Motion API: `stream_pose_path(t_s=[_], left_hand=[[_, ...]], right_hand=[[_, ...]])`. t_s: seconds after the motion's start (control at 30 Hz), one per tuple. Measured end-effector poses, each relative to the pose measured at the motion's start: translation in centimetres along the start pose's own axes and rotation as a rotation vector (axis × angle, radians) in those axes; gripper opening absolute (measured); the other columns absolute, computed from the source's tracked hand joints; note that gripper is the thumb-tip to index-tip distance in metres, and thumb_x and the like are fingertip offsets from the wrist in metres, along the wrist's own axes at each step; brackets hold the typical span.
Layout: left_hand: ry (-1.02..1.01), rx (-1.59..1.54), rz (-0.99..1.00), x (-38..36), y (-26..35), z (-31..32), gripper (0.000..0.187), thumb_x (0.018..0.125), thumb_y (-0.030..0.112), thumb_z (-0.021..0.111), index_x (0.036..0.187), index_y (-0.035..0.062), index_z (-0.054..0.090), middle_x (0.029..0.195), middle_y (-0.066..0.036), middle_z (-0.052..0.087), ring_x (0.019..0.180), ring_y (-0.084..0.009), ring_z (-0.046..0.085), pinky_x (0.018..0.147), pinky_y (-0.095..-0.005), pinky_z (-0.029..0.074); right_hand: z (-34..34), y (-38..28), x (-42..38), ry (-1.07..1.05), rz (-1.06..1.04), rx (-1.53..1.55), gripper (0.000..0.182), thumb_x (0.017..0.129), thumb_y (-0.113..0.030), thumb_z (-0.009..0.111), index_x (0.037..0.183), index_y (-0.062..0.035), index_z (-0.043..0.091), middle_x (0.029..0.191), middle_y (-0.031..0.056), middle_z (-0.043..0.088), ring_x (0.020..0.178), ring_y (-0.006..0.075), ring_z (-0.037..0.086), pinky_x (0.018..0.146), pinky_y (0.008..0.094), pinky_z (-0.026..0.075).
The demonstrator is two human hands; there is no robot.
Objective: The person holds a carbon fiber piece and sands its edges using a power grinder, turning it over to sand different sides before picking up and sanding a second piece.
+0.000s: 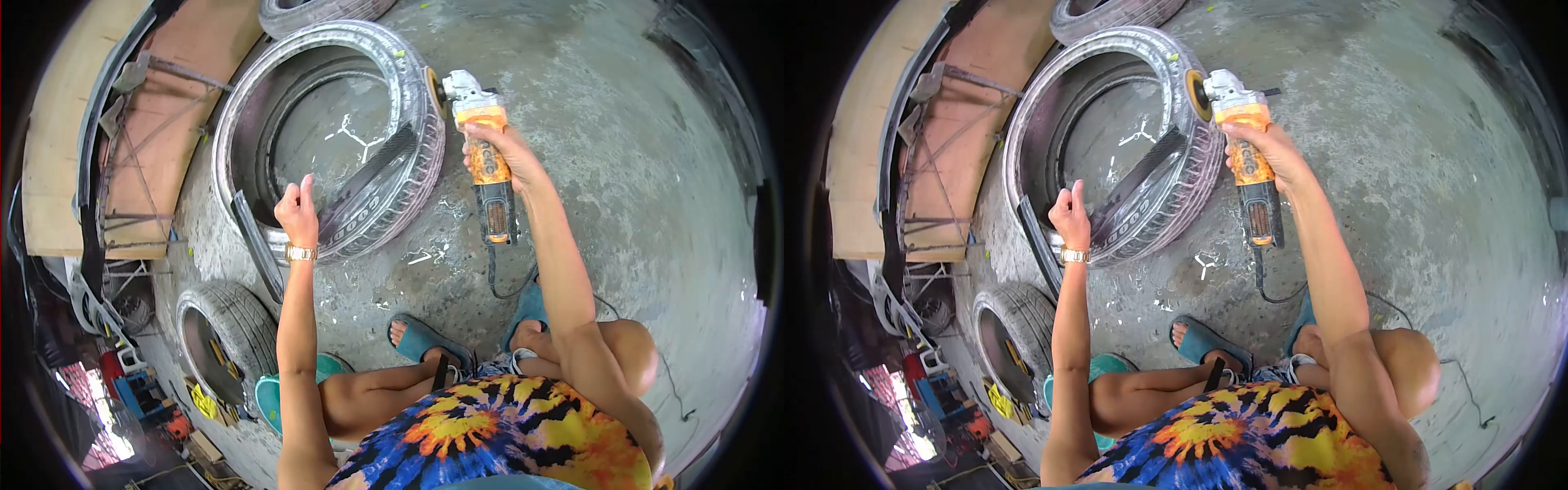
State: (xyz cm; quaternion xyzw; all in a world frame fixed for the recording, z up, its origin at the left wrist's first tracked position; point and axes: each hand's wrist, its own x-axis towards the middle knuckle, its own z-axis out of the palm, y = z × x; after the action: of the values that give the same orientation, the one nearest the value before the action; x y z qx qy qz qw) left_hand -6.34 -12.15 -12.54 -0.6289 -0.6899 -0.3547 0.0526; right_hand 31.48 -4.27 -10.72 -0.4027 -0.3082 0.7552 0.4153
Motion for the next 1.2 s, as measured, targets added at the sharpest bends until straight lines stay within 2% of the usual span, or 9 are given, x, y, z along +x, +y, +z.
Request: stream_pose_path(t_s=[0.07, 0.13, 0.3, 0.4, 0.63, 0.67, 0.9, 0.97, 1.2], left_hand=[[-0.020, -0.136, -0.004, 1.0, 2.9, -0.2, 0.006, 0.092, 0.004, 0.062, 0.087, 0.0026, 0.062, 0.057, -0.005, 0.051, 0.048, -0.0149, 0.047, 0.051, -0.0303, 0.042], [-0.160, -0.294, 0.033, 1.2, 3.4, -0.8, 0.030, 0.091, -0.001, 0.052, 0.118, 0.0034, 0.063, 0.071, -0.008, 0.059, 0.060, -0.0182, 0.056, 0.060, -0.0330, 0.047], [-0.554, -0.496, 0.007, 1.7, 1.8, -1.6, 0.026, 0.094, 0.019, 0.054, 0.109, 0.0021, 0.066, 0.076, -0.013, 0.066, 0.066, -0.0280, 0.064, 0.063, -0.0383, 0.048], [-0.885, 0.008, 0.118, 2.4, 3.3, -1.9, 0.032, 0.097, 0.032, 0.054, 0.103, 0.0023, 0.066, 0.092, -0.026, 0.065, 0.082, -0.0434, 0.062, 0.071, -0.0452, 0.049], [-0.740, 0.100, 0.057, 2.3, 7.1, 0.0, 0.050, 0.091, 0.019, 0.053, 0.140, 0.0098, 0.044, 0.108, -0.025, 0.064, 0.094, -0.0460, 0.062, 0.085, -0.0494, 0.049], [-0.603, 0.042, 0.251, 2.0, 8.1, 1.2, 0.058, 0.087, 0.018, 0.053, 0.143, 0.0108, 0.041, 0.120, -0.021, 0.060, 0.104, -0.0429, 0.060, 0.089, -0.0512, 0.047], [-0.478, 0.291, 0.232, 0.5, 8.6, 4.9, 0.068, 0.086, 0.040, 0.068, 0.137, -0.0008, 0.048, 0.114, -0.021, 0.060, 0.103, -0.0376, 0.058, 0.090, -0.0446, 0.043], [-0.658, 0.188, 0.393, 1.8, 8.5, 3.5, 0.066, 0.085, 0.034, 0.071, 0.137, -0.0002, 0.049, 0.110, -0.019, 0.062, 0.102, -0.0352, 0.058, 0.089, -0.0443, 0.043], [-0.525, 0.116, 0.462, 3.9, 9.3, 0.4, 0.057, 0.077, 0.008, 0.067, 0.132, 0.0068, 0.050, 0.111, -0.012, 0.061, 0.105, -0.0322, 0.057, 0.101, -0.0479, 0.039]], right_hand=[[0.0, -0.1, -0.2, 0.009, -0.008, 0.000, 0.049, 0.083, -0.030, 0.077, 0.115, 0.0020, 0.057, 0.079, 0.0081, 0.064, 0.062, 0.0148, 0.065, 0.055, 0.0266, 0.056], [0.0, -0.2, -0.4, 0.011, -0.015, 0.000, 0.049, 0.082, -0.029, 0.077, 0.115, 0.0015, 0.057, 0.080, 0.0085, 0.063, 0.062, 0.0147, 0.065, 0.055, 0.0269, 0.056], [-0.6, -0.3, -0.6, 0.018, -0.018, -0.003, 0.048, 0.082, -0.029, 0.077, 0.113, 0.0004, 0.056, 0.080, 0.0079, 0.063, 0.063, 0.0145, 0.065, 0.056, 0.0268, 0.056], [-0.7, -0.4, -0.7, 0.008, -0.020, -0.012, 0.047, 0.082, -0.029, 0.077, 0.112, -0.0001, 0.056, 0.081, 0.0075, 0.063, 0.064, 0.0143, 0.065, 0.057, 0.0269, 0.057], [-0.9, -0.1, -0.7, -0.002, -0.011, 0.003, 0.046, 0.082, -0.028, 0.078, 0.112, -0.0005, 0.055, 0.083, 0.0066, 0.063, 0.067, 0.0135, 0.065, 0.059, 0.0274, 0.056], [-0.8, -0.1, -0.8, 0.000, -0.011, 0.004, 0.046, 0.082, -0.028, 0.078, 0.112, -0.0005, 0.055, 0.083, 0.0066, 0.063, 0.067, 0.0135, 0.065, 0.059, 0.0274, 0.056], [-0.6, 0.3, -0.8, -0.010, -0.046, 0.011, 0.044, 0.080, -0.025, 0.079, 0.111, -0.0016, 0.057, 0.084, 0.0058, 0.063, 0.069, 0.0139, 0.065, 0.060, 0.0278, 0.055], [-0.6, 0.5, -1.0, -0.008, -0.061, 0.019, 0.044, 0.080, -0.024, 0.079, 0.111, -0.0021, 0.057, 0.084, 0.0055, 0.063, 0.070, 0.0141, 0.066, 0.061, 0.0281, 0.054], [-0.3, 0.2, -1.0, 0.011, -0.145, -0.128, 0.046, 0.078, -0.022, 0.080, 0.113, -0.0012, 0.057, 0.089, 0.0046, 0.064, 0.073, 0.0146, 0.065, 0.065, 0.0294, 0.054]])
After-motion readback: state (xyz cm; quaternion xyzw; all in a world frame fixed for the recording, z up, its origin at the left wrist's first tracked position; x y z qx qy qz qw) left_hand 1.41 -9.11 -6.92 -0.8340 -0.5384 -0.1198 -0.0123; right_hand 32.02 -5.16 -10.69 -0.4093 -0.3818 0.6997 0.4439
